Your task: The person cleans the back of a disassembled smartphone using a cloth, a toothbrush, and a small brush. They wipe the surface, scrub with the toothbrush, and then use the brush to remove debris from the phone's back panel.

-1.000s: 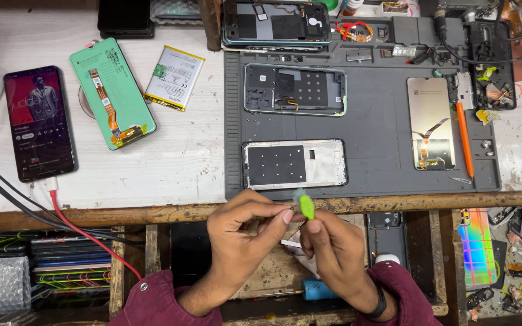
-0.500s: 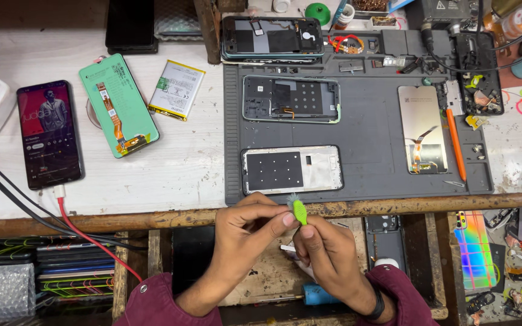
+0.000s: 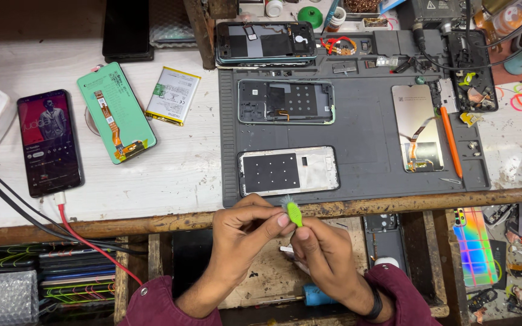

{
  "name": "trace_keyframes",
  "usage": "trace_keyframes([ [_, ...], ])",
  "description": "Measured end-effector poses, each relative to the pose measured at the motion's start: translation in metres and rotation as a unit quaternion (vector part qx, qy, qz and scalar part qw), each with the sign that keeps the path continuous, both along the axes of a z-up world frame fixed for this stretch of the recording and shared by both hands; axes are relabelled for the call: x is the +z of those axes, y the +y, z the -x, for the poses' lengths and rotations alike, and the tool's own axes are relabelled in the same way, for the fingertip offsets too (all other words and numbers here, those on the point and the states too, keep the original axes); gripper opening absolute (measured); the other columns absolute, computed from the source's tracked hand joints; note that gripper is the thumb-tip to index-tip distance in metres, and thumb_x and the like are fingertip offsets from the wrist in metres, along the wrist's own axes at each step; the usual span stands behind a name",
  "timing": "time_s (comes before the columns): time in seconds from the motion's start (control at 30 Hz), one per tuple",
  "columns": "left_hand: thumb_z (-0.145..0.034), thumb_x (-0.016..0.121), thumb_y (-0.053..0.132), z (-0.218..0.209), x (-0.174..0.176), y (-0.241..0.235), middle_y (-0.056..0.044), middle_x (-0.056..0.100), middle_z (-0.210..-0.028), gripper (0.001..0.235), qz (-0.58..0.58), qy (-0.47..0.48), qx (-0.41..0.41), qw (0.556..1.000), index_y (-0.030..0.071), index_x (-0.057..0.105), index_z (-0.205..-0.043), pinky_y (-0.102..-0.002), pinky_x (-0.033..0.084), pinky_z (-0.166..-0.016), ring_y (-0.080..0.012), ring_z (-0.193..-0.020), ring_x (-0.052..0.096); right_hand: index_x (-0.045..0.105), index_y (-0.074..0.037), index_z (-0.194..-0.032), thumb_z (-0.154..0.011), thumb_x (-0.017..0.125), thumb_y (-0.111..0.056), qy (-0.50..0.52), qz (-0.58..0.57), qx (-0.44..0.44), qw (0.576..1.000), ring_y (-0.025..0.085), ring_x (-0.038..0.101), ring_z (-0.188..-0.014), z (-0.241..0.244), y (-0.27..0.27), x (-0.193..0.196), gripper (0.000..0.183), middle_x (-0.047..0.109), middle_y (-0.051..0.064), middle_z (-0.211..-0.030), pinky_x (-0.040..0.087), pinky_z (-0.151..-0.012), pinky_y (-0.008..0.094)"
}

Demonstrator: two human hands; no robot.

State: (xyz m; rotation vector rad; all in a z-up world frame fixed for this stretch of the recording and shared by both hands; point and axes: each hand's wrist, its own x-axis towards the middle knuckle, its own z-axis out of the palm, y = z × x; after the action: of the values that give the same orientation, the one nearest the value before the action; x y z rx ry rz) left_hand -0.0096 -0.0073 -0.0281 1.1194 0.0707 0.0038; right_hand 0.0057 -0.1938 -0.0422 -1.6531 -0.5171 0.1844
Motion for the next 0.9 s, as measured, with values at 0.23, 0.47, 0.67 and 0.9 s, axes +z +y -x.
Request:
trace_keyframes([
  [0.23,-0.091,0.075,0.002,0.001,-0.001,0.000,-0.008,0.069,-0.092,0.012,0.013,0.006,-0.001,1.000,-0.004,0.078,-0.100,-0.028,0.066,-0.078,-0.0165,-0.084,0.076,0.070,0.001,-0.114,-0.110,0.046,-0.024,-0.021,0.010,-0.004,1.000,0.003,0.048,-0.049,-0.004,0.000,-0.003,0.034,0.051,-0.004,-0.058,0.041,-0.044,0.022],
  [0.47,-0.087,0.081,0.004,0.002,0.000,0.000,-0.004,0.071,-0.089,0.013,-0.131,-0.038,0.036,0.990,0.001,0.081,-0.099,-0.017,0.044,-0.055,-0.0036,-0.068,0.060,0.066,0.006,-0.116,-0.107,0.055,-0.017,0.152,-0.190,-0.049,0.969,0.001,0.037,-0.054,-0.013,-0.013,0.001,0.027,0.048,-0.004,-0.066,0.030,-0.046,0.020],
  [0.67,-0.083,0.085,0.003,0.006,0.005,0.001,0.001,0.070,-0.085,0.017,-0.261,-0.126,0.090,0.953,0.006,0.082,-0.100,-0.017,0.037,-0.051,0.0007,-0.064,0.053,0.068,0.007,-0.121,-0.108,0.046,-0.025,0.108,-0.142,-0.021,0.984,0.005,0.040,-0.054,-0.011,-0.021,0.006,0.040,0.049,-0.002,-0.067,0.034,-0.048,0.023],
  [0.9,-0.084,0.085,0.003,0.006,0.006,0.002,0.000,0.070,-0.084,0.017,-0.268,-0.117,0.116,0.949,0.005,0.082,-0.100,-0.016,0.037,-0.050,0.0003,-0.064,0.054,0.072,0.004,-0.112,-0.110,0.042,-0.025,0.046,-0.058,-0.006,0.997,0.006,0.043,-0.051,-0.005,-0.016,0.009,0.043,0.050,-0.002,-0.061,0.037,-0.047,0.024],
])
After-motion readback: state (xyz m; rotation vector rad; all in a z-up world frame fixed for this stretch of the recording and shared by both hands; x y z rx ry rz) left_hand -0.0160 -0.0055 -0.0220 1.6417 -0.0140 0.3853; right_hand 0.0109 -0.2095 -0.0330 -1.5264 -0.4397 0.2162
